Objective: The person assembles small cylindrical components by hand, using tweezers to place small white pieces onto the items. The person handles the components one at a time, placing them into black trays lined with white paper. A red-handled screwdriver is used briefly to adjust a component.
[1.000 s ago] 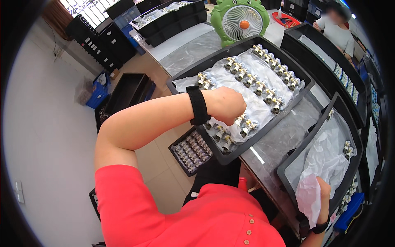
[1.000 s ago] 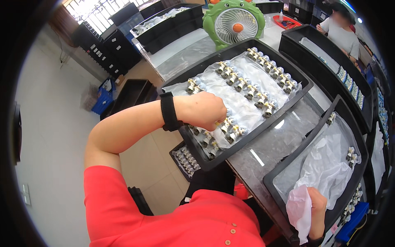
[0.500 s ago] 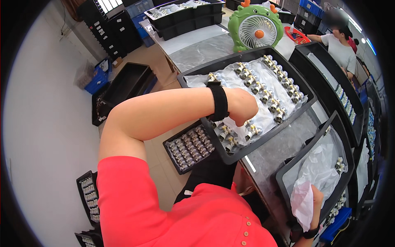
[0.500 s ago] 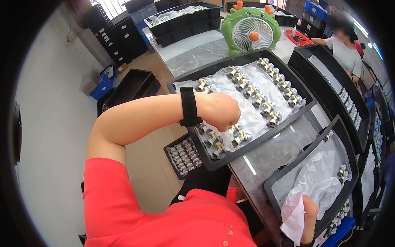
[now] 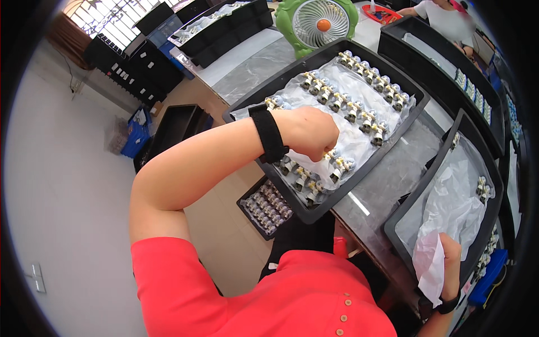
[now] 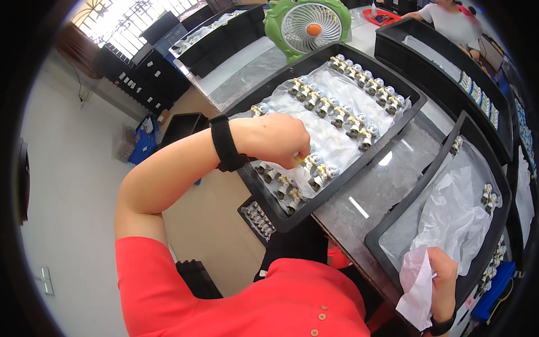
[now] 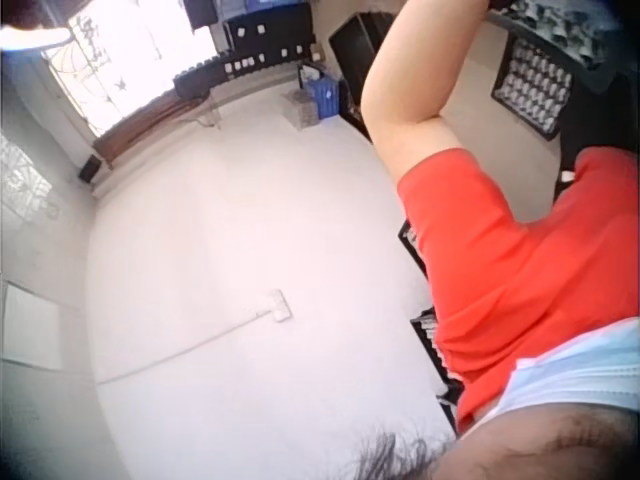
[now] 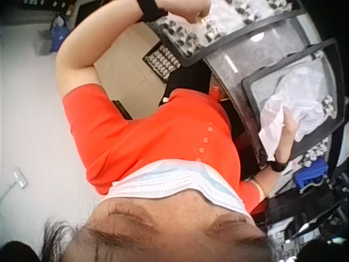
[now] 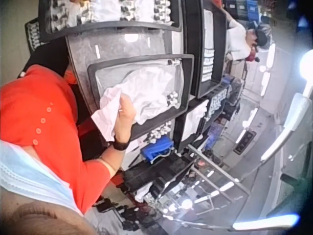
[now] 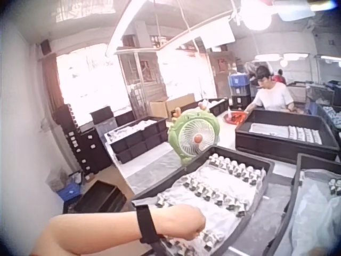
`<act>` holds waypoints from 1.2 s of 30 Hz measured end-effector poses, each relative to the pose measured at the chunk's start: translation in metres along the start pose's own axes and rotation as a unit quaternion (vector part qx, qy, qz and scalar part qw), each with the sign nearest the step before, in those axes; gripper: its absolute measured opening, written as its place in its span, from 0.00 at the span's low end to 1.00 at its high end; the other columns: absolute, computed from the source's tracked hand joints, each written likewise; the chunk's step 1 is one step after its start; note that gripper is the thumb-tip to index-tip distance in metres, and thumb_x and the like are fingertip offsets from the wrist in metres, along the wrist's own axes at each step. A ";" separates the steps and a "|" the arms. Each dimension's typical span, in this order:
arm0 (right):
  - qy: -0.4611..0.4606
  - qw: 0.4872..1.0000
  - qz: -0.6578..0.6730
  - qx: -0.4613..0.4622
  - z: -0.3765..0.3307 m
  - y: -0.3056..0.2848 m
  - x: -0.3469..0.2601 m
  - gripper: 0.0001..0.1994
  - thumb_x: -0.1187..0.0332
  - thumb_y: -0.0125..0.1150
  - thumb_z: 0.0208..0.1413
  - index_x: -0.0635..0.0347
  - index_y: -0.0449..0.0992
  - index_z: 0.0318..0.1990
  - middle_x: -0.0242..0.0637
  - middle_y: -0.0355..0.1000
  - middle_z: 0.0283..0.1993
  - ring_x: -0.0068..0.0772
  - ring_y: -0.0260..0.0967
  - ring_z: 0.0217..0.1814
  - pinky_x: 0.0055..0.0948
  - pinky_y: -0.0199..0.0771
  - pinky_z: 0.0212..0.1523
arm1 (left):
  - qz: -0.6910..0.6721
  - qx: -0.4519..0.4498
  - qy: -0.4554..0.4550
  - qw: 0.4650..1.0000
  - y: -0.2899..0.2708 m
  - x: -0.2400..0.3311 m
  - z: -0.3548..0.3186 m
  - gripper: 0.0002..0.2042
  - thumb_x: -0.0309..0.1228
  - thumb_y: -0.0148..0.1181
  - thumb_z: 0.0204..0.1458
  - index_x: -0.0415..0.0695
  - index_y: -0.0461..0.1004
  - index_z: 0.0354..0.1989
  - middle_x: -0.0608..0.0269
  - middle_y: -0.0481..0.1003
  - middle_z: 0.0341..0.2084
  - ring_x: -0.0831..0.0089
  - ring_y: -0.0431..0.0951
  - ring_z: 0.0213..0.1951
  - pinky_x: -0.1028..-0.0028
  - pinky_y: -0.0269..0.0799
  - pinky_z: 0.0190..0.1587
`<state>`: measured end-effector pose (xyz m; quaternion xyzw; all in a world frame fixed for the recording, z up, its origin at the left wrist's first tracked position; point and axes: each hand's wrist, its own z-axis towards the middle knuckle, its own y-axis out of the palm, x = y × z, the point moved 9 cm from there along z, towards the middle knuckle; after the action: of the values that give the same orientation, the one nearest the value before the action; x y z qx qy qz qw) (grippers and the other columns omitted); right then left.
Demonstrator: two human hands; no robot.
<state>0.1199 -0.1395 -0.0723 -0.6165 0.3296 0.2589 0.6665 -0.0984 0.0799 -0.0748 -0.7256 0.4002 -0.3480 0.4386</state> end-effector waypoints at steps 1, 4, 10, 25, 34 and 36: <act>-0.010 1.000 -0.001 -0.004 0.000 0.001 -0.001 0.09 0.75 0.64 0.35 0.63 0.73 0.28 0.38 0.70 0.25 0.34 0.69 0.27 0.26 0.65 0.29 | -0.005 -0.007 0.000 1.000 0.002 -0.001 0.001 0.07 0.30 0.60 0.30 0.44 0.78 0.20 0.57 0.75 0.17 0.58 0.76 0.24 0.63 0.69 0.26; -0.024 0.999 -0.028 0.003 0.001 -0.001 -0.004 0.10 0.74 0.65 0.35 0.63 0.73 0.28 0.39 0.69 0.24 0.36 0.69 0.27 0.27 0.65 0.29 | -0.018 -0.012 -0.004 1.000 0.003 0.000 0.003 0.07 0.30 0.60 0.30 0.45 0.78 0.21 0.57 0.75 0.17 0.58 0.76 0.24 0.64 0.69 0.27; -0.035 0.998 -0.042 -0.006 0.002 -0.002 -0.005 0.10 0.73 0.64 0.35 0.63 0.73 0.28 0.40 0.69 0.24 0.40 0.68 0.27 0.28 0.65 0.28 | 0.004 -0.051 -0.009 0.999 0.003 0.001 -0.003 0.10 0.30 0.60 0.31 0.45 0.79 0.26 0.56 0.76 0.19 0.56 0.76 0.24 0.64 0.70 0.28; -0.077 0.996 -0.033 0.029 -0.002 -0.011 -0.009 0.10 0.74 0.65 0.36 0.64 0.74 0.30 0.41 0.70 0.25 0.40 0.69 0.27 0.29 0.66 0.28 | -0.090 0.062 0.008 0.994 -0.007 0.027 -0.032 0.15 0.35 0.63 0.43 0.42 0.78 0.39 0.51 0.77 0.27 0.55 0.77 0.33 0.62 0.70 0.38; -0.143 0.988 -0.043 0.025 -0.013 -0.014 -0.016 0.13 0.73 0.67 0.33 0.64 0.73 0.31 0.40 0.69 0.25 0.39 0.69 0.27 0.30 0.67 0.28 | -0.665 0.300 -0.070 0.680 0.010 0.031 -0.086 0.12 0.34 0.55 0.56 0.36 0.74 0.37 0.67 0.71 0.19 0.85 0.68 0.18 0.83 0.61 0.22; -0.168 0.985 -0.001 0.032 -0.014 -0.016 -0.028 0.13 0.72 0.68 0.35 0.64 0.75 0.32 0.40 0.71 0.27 0.39 0.71 0.29 0.30 0.69 0.31 | -0.686 0.369 -0.044 0.626 0.024 0.020 -0.096 0.11 0.33 0.55 0.57 0.35 0.74 0.38 0.68 0.71 0.19 0.84 0.68 0.20 0.82 0.61 0.23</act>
<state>0.1121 -0.1537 -0.0411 -0.5429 0.2201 0.3478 0.7320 -0.1785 0.0206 -0.0583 -0.5820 -0.3946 -0.6344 0.3211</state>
